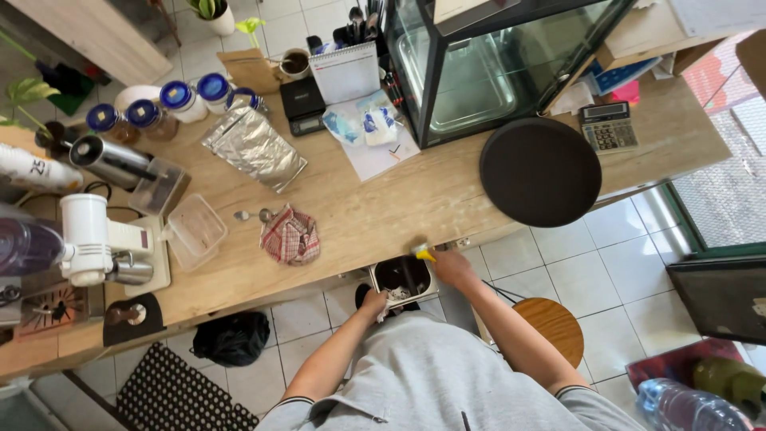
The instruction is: Handling coffee grounds by weighing them and transferring them from a bag while cleaning the counter area.
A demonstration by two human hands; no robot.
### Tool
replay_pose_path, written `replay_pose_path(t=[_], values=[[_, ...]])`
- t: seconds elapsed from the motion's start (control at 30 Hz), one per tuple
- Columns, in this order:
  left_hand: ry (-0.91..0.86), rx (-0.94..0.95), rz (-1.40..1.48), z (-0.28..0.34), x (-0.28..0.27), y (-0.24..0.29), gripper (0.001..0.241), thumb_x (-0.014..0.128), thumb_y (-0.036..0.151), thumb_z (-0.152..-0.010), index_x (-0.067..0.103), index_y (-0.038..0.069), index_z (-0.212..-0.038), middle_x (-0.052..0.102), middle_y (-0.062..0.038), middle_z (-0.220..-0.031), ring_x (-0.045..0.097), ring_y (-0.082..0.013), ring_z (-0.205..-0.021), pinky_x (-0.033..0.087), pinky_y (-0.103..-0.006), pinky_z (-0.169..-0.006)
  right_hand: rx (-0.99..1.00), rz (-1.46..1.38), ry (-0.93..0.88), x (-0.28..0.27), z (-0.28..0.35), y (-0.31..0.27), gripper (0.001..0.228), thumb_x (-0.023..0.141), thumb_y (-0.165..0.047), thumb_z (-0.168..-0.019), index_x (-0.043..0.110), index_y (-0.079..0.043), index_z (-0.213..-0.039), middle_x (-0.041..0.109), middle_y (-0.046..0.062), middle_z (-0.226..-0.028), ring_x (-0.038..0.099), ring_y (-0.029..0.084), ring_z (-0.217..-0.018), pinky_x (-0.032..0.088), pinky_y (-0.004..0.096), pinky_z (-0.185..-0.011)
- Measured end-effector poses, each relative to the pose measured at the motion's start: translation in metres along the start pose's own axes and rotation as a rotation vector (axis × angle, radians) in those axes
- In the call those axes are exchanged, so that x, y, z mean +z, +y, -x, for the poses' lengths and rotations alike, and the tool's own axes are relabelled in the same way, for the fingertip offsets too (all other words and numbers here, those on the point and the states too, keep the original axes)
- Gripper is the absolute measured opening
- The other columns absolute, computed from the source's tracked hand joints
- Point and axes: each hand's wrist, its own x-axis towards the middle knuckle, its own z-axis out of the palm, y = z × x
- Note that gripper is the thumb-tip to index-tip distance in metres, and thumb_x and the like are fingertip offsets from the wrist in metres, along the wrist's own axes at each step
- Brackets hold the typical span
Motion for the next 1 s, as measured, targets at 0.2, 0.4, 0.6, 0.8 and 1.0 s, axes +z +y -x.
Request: replay_pose_path(t=[0.2, 0.4, 0.6, 0.8, 1.0], values=[[-0.013, -0.005, 0.012, 0.007, 0.012, 0.002, 0.046, 0.063, 0.015, -0.083, 0.062, -0.015, -0.118, 0.066, -0.028, -0.083, 0.069, -0.033, -0.053, 0.057, -0.0415, -0.045, 0.284, -0.01, 0.135, -0.029, 0.0, 0.032, 0.05, 0.048, -0.038, -0.102, 0.054, -0.02, -0.148, 0.074, 0.02, -0.102, 0.076, 0.039, -0.098, 0.061, 0.05, -0.085], [-0.06, -0.027, -0.048, 0.017, 0.018, 0.007, 0.051, 0.065, 0.015, -0.081, 0.063, -0.016, -0.121, 0.066, -0.031, -0.098, 0.071, -0.031, -0.066, 0.059, -0.0418, -0.054, 0.171, -0.148, 0.021, -0.055, 0.012, 0.061, 0.046, 0.06, -0.039, -0.093, 0.067, -0.029, -0.138, 0.076, 0.02, -0.119, 0.07, 0.041, -0.114, 0.058, 0.051, -0.096], [-0.159, -0.005, -0.256, 0.049, 0.022, 0.023, 0.055, 0.07, 0.023, -0.075, 0.071, -0.011, -0.119, 0.069, -0.03, -0.117, 0.07, -0.0366, -0.108, 0.056, -0.0475, -0.084, 0.262, -0.073, 0.208, -0.066, 0.035, 0.052, 0.051, 0.044, -0.04, -0.104, 0.046, -0.03, -0.153, 0.074, 0.021, -0.11, 0.072, 0.039, -0.108, 0.058, 0.051, -0.093], [-0.223, 0.079, -0.307, 0.136, 0.022, 0.095, 0.062, 0.064, 0.023, -0.077, 0.064, -0.01, -0.13, 0.066, -0.03, -0.121, 0.069, -0.0387, -0.109, 0.058, -0.0451, -0.086, 0.343, -0.097, 0.145, -0.032, 0.02, 0.096, 0.049, 0.05, -0.043, -0.099, 0.056, -0.035, -0.147, 0.075, 0.015, -0.118, 0.072, 0.035, -0.111, 0.058, 0.046, -0.095], [-0.196, 0.198, -0.383, 0.037, 0.025, 0.075, 0.057, 0.065, 0.027, -0.08, 0.064, -0.009, -0.125, 0.069, -0.027, -0.102, 0.074, -0.0355, -0.077, 0.061, -0.046, -0.07, 0.102, -0.4, 0.455, -0.091, 0.067, 0.044, 0.046, 0.064, -0.029, -0.097, 0.06, -0.019, -0.142, 0.074, 0.021, -0.115, 0.07, 0.041, -0.107, 0.056, 0.053, -0.093]])
